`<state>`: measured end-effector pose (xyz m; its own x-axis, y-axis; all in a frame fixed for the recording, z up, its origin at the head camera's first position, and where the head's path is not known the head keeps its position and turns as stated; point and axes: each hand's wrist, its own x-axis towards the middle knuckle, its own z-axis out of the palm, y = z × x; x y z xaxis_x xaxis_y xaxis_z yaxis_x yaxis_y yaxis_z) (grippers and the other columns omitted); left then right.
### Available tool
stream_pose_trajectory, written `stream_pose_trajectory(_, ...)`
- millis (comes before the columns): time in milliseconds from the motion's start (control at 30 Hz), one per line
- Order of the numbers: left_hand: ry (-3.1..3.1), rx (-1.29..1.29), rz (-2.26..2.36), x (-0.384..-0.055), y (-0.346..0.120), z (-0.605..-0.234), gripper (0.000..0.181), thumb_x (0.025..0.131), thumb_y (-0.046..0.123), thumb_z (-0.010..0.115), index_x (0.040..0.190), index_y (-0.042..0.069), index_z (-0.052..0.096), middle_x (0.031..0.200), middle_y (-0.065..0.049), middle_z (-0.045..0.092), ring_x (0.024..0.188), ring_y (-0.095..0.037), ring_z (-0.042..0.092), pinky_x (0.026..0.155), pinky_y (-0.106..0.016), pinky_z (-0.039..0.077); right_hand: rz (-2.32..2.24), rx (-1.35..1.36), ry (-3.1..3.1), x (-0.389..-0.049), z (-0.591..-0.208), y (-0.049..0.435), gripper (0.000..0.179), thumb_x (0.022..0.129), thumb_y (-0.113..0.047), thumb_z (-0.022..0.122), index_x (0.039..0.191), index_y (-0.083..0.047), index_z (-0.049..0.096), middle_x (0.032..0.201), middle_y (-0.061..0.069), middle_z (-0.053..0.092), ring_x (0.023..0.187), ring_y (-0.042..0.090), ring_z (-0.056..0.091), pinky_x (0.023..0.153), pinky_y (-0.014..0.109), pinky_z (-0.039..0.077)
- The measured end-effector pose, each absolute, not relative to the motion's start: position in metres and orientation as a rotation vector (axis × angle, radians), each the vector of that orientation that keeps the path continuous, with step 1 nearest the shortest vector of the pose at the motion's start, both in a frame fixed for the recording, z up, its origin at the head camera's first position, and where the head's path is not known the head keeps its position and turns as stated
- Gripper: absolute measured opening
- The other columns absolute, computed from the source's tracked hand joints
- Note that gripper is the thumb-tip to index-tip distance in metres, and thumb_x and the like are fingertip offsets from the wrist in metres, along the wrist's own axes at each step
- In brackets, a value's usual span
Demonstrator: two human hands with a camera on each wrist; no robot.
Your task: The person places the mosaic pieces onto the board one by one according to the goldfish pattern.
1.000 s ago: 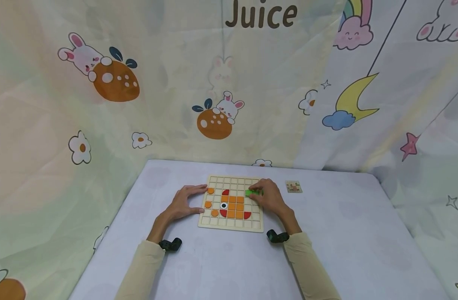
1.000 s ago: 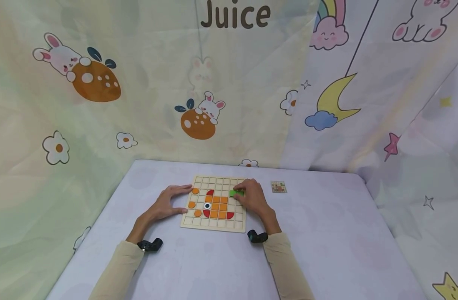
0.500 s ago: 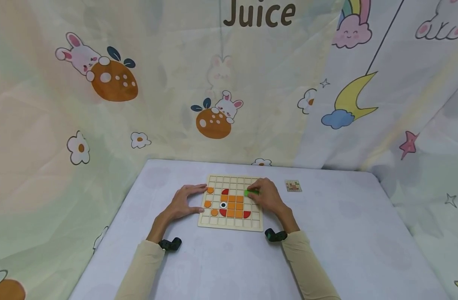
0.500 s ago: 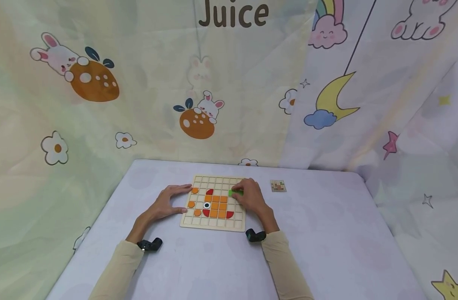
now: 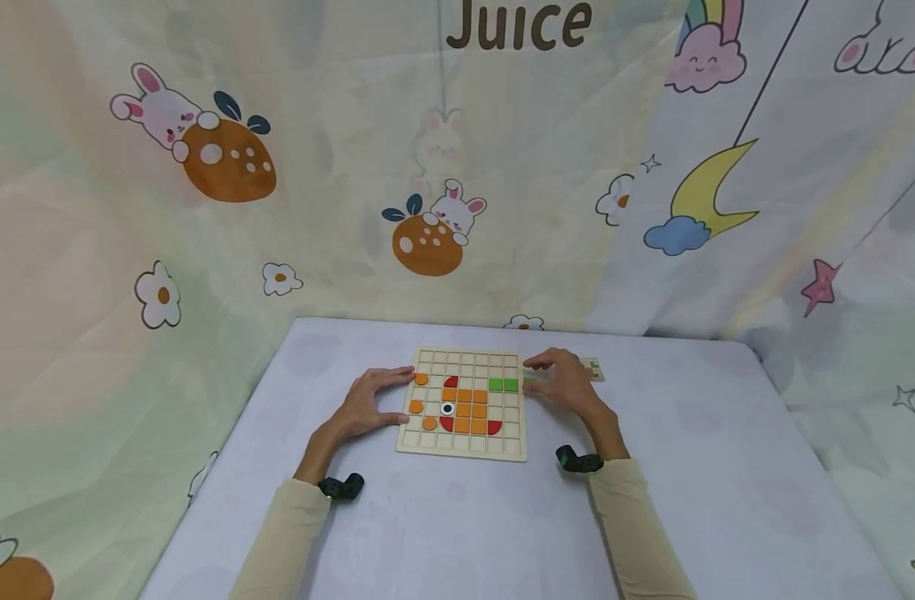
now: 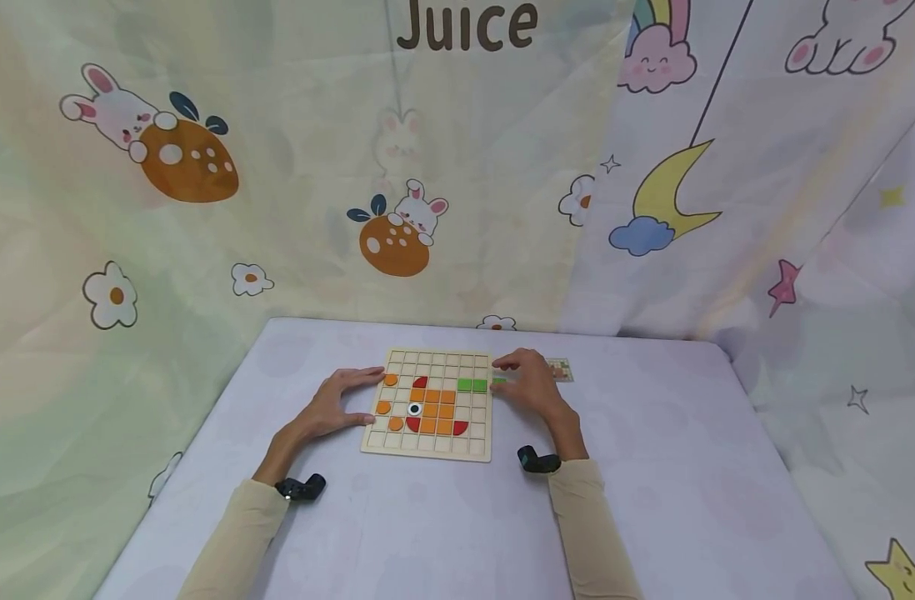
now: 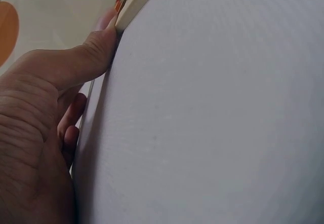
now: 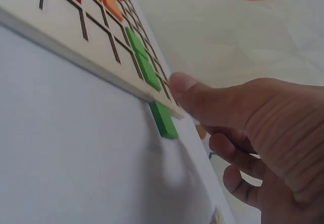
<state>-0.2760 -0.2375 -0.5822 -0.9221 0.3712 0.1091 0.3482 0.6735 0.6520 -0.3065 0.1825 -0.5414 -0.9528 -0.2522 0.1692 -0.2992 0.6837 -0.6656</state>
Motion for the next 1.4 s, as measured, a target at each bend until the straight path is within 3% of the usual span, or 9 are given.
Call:
stream_pose_trajectory(333, 2.841, 0.594, 1.108, -0.275, -0.236, -0.580, 0.082, 0.084, 0.038, 0.095, 0.157, 0.023, 0.061, 0.169, -0.001, 0.053, 0.153, -0.036, 0.046, 0.127, -0.071, 0.028, 1.107, 0.437, -2.916, -0.306, -0.552, 0.199, 0.033, 0.089, -0.007, 0.089, 0.120, -0.003, 0.082, 0.120, 0.014, 0.081, 0.120, 0.037, 0.069, 0.109, 0.057, 0.051)
stream_pose_trajectory(667, 2.830, 0.589, 1.107, -0.276, -0.236, -0.579, 0.082, 0.084, 0.037, 0.095, 0.158, 0.024, 0.061, 0.170, 0.000, 0.052, 0.154, -0.036, 0.045, 0.128, -0.070, 0.027, 1.182, 0.472, -2.843, -0.303, -0.556, 0.199, 0.025, 0.091, -0.003, 0.086, 0.115, -0.002, 0.081, 0.117, 0.015, 0.081, 0.118, 0.037, 0.071, 0.112, 0.058, 0.050)
stream_pose_trajectory(1167, 2.834, 0.583, 1.103, -0.275, -0.237, -0.582, 0.082, 0.084, 0.040, 0.094, 0.158, 0.024, 0.061, 0.170, -0.001, 0.052, 0.154, -0.037, 0.044, 0.128, -0.072, 0.027, 1.131, 0.502, -2.793, -0.307, -0.550, 0.193, 0.020, 0.090, -0.005, 0.087, 0.110, -0.003, 0.084, 0.107, 0.012, 0.083, 0.101, 0.029, 0.073, 0.096, 0.049, 0.055)
stream_pose_trajectory(1400, 2.853, 0.610, 1.099, -0.277, -0.237, -0.585, 0.081, 0.085, 0.041, 0.093, 0.157, 0.023, 0.061, 0.169, -0.001, 0.053, 0.153, -0.036, 0.046, 0.126, -0.071, 0.029, 1.162, 0.565, -2.738, -0.313, -0.555, 0.185, 0.020, 0.090, -0.005, 0.087, 0.109, -0.002, 0.084, 0.105, 0.013, 0.084, 0.099, 0.029, 0.074, 0.095, 0.048, 0.055)
